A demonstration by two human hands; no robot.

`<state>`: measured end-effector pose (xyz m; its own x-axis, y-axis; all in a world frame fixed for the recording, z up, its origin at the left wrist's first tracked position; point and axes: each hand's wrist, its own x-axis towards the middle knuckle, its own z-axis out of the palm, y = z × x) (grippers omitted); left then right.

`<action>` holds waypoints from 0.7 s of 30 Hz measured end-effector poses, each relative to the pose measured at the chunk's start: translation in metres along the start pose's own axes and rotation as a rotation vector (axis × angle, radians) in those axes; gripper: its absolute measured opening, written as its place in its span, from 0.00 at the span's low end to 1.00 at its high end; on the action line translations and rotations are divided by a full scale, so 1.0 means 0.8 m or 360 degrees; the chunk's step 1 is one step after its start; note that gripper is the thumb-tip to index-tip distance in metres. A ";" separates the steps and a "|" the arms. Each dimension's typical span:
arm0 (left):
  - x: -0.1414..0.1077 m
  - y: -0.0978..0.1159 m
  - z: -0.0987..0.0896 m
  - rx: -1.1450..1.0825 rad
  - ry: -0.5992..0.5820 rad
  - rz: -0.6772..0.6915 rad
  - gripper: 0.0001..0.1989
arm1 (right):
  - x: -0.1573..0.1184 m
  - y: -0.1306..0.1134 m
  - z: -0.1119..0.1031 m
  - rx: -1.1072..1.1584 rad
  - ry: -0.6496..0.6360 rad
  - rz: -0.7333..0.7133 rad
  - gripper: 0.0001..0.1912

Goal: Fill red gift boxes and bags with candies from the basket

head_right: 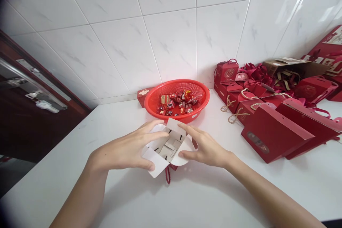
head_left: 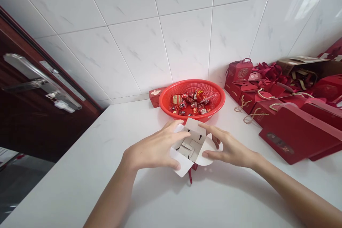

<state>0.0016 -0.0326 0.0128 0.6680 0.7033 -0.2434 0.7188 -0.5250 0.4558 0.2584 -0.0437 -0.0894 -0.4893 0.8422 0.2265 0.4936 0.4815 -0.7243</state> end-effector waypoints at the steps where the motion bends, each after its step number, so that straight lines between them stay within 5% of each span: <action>1: 0.000 0.000 0.000 -0.0012 -0.0028 -0.0008 0.29 | -0.001 -0.002 0.000 0.0001 0.0003 0.0027 0.43; 14: -0.001 0.001 0.006 0.0023 0.0004 -0.0130 0.23 | -0.005 -0.019 0.014 0.0266 -0.0031 0.0346 0.39; 21: 0.012 -0.011 0.003 0.0078 0.0061 0.0020 0.24 | -0.010 -0.019 0.021 0.0046 0.0106 0.0411 0.36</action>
<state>0.0022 -0.0222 0.0047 0.6697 0.7139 -0.2046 0.7197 -0.5558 0.4161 0.2427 -0.0617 -0.0907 -0.3006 0.9509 0.0733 0.5746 0.2419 -0.7819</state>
